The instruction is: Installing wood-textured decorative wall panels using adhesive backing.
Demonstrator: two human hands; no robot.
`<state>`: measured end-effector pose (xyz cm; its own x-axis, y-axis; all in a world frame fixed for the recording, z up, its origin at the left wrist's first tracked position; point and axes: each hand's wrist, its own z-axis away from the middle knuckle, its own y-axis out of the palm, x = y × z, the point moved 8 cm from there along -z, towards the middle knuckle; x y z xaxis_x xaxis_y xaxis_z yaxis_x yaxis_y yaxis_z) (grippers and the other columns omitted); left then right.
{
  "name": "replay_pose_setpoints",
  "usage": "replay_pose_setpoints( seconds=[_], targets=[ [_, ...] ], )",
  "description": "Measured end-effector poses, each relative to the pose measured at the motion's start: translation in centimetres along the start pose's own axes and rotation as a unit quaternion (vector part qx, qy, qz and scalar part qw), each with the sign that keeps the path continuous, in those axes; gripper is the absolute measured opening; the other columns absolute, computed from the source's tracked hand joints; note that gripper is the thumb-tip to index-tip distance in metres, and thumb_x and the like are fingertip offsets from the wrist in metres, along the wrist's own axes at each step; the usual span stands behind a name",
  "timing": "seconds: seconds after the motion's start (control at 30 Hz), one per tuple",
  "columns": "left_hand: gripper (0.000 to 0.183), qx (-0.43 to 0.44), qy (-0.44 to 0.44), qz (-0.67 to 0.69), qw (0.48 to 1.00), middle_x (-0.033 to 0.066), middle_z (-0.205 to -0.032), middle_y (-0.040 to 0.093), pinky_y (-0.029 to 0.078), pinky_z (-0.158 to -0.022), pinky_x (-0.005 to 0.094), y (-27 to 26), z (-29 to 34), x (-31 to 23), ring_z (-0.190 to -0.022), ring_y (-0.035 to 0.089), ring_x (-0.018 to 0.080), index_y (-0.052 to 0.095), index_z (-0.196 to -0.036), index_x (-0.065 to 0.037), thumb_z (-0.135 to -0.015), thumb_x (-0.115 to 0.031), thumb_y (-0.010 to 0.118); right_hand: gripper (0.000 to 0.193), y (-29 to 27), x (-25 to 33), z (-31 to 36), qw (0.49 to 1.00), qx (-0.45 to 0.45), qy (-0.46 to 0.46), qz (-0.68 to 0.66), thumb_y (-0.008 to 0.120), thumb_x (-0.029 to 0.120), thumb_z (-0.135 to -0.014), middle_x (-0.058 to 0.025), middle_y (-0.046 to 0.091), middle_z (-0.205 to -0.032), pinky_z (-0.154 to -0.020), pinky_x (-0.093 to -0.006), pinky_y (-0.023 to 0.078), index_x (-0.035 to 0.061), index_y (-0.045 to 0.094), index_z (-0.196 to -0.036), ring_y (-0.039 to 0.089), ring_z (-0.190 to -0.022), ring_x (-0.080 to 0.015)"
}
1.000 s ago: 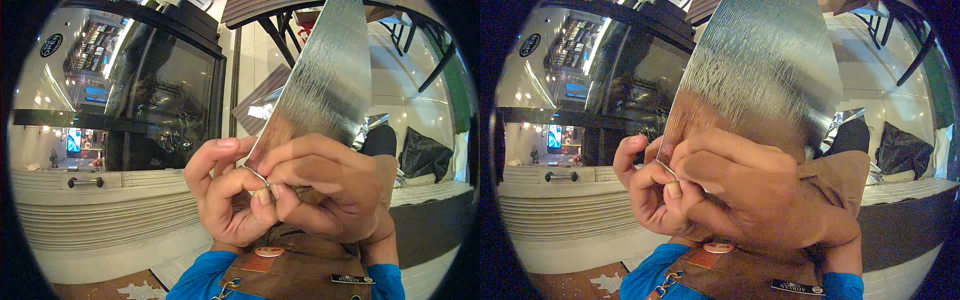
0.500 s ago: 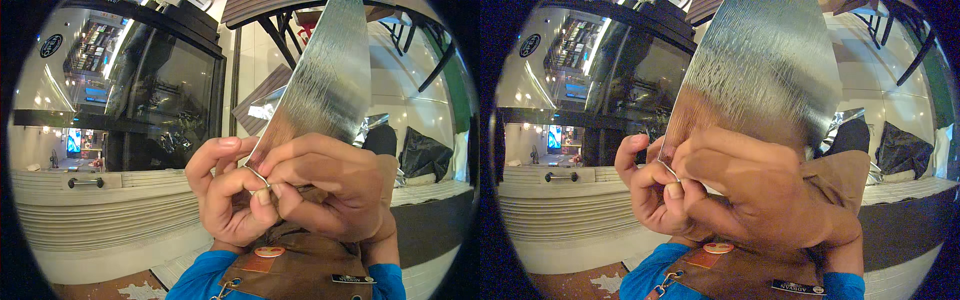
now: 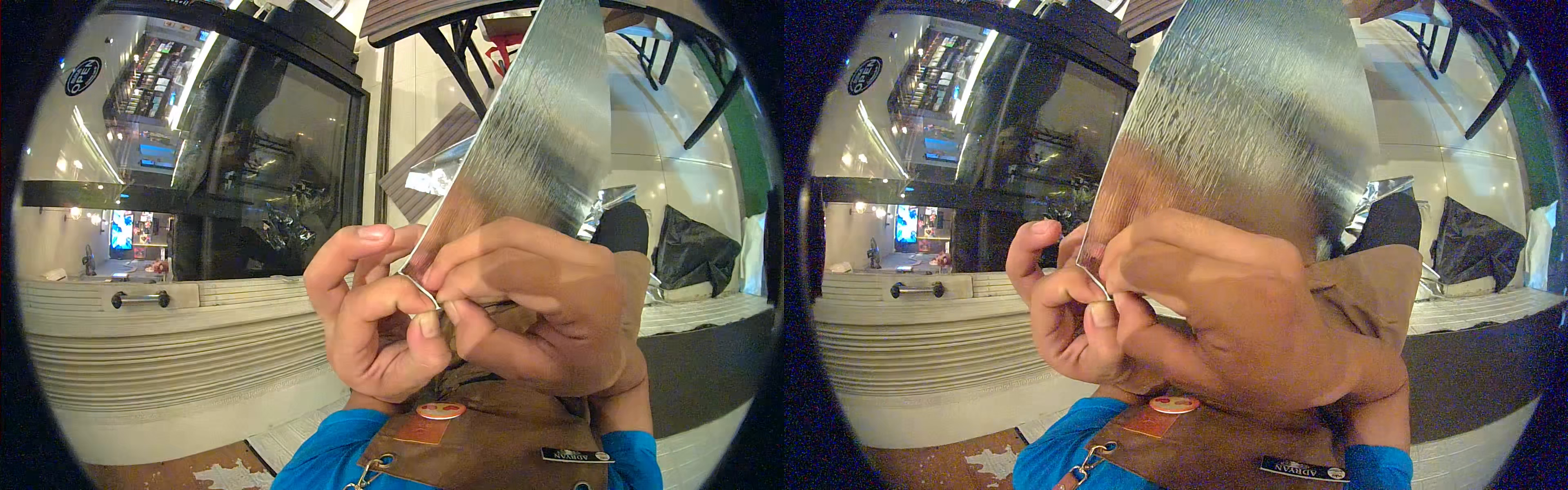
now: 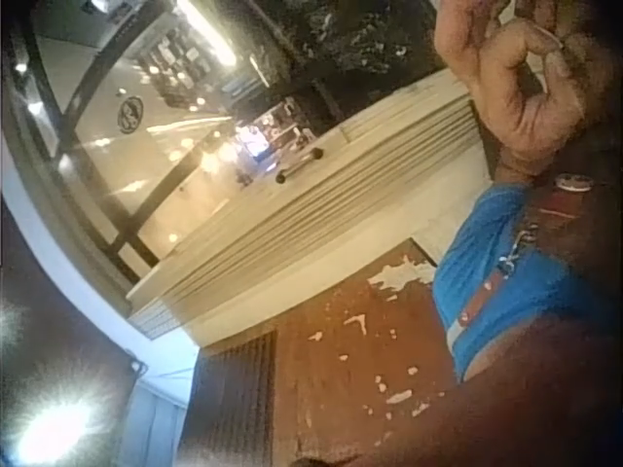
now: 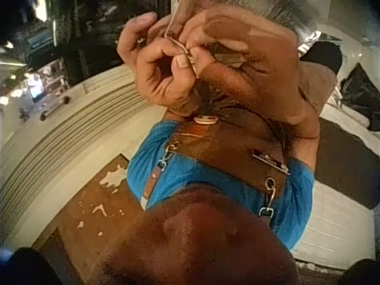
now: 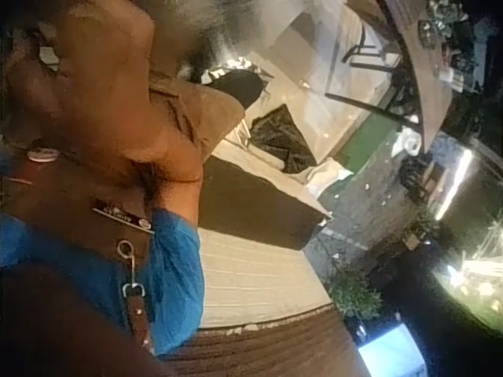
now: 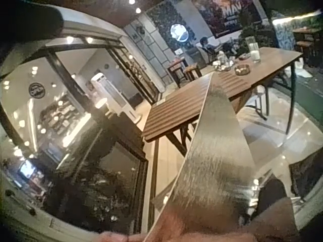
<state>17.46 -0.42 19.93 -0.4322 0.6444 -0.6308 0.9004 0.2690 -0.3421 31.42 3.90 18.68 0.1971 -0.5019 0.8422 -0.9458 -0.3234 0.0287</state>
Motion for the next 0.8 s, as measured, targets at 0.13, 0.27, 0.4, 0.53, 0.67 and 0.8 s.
replay_pose_setpoints(
  seconds=[0.13,0.27,0.4,0.53,0.67,0.8],
  targets=[
    [0.010,0.002,-0.006,0.005,1.000,0.0173,-0.126,0.040,0.051,-0.091,0.0475,0.06,0.10,0.05,-0.103,0.060,0.0370,0.057,-0.086,-0.002,-0.079,-0.005,0.064,0.008,-0.14,0.04,-0.06,1.000,0.004,-0.012,-0.005,0.068,-0.001,-0.075,-0.0114,0.069,-0.088,-0.069,-0.0294,0.055,0.0015,0.070,-0.083,0.068,-0.079,-0.0209],
    [0.010,0.005,-0.007,0.016,1.000,0.0176,-0.126,0.040,0.051,-0.092,0.0484,0.16,0.19,0.11,-0.105,0.059,0.0371,0.057,-0.086,-0.002,-0.079,-0.004,0.064,0.009,-0.06,0.07,0.03,1.000,0.011,-0.001,0.003,0.068,-0.001,-0.075,-0.0112,0.068,-0.088,-0.070,-0.0294,0.055,0.0013,0.069,-0.083,0.068,-0.080,-0.0206],
    [0.010,0.002,-0.011,0.022,1.000,0.0180,-0.126,0.039,0.051,-0.092,0.0489,0.15,0.32,0.25,-0.106,0.059,0.0375,0.057,-0.086,-0.002,-0.079,-0.004,0.063,0.009,0.09,0.11,0.11,1.000,0.008,0.004,0.016,0.068,-0.001,-0.075,-0.0108,0.068,-0.088,-0.071,-0.0297,0.055,0.0018,0.068,-0.084,0.068,-0.081,-0.0207],
    [0.010,0.000,-0.023,0.015,1.000,0.0182,-0.126,0.039,0.051,-0.091,0.0492,0.02,0.37,0.46,-0.105,0.059,0.0378,0.057,-0.086,-0.002,-0.079,-0.004,0.064,0.010,0.30,-0.07,0.14,1.000,0.010,0.010,0.018,0.067,-0.002,-0.075,-0.0106,0.067,-0.088,-0.071,-0.0300,0.055,0.0024,0.067,-0.084,0.067,-0.082,-0.0210],
    [0.011,-0.004,-0.022,0.036,0.999,0.0180,-0.126,0.039,0.050,-0.094,0.0496,-0.08,0.34,0.55,-0.106,0.058,0.0365,0.057,-0.086,-0.001,-0.079,-0.005,0.064,0.011,0.45,-0.12,0.17,1.000,0.013,0.012,0.022,0.066,-0.003,-0.074,-0.0103,0.066,-0.089,-0.072,-0.0305,0.054,0.0027,0.066,-0.084,0.067,-0.083,-0.0214],
    [0.010,-0.011,-0.036,0.038,0.999,0.0186,-0.126,0.040,0.049,-0.095,0.0490,-0.10,0.47,0.70,-0.108,0.058,0.0348,0.058,-0.086,-0.001,-0.079,-0.006,0.064,0.013,0.53,-0.13,0.23,0.999,0.014,0.015,0.030,0.065,-0.003,-0.074,-0.0103,0.065,-0.089,-0.072,-0.0309,0.054,0.0024,0.064,-0.085,0.066,-0.083,-0.0218]
  ],
)
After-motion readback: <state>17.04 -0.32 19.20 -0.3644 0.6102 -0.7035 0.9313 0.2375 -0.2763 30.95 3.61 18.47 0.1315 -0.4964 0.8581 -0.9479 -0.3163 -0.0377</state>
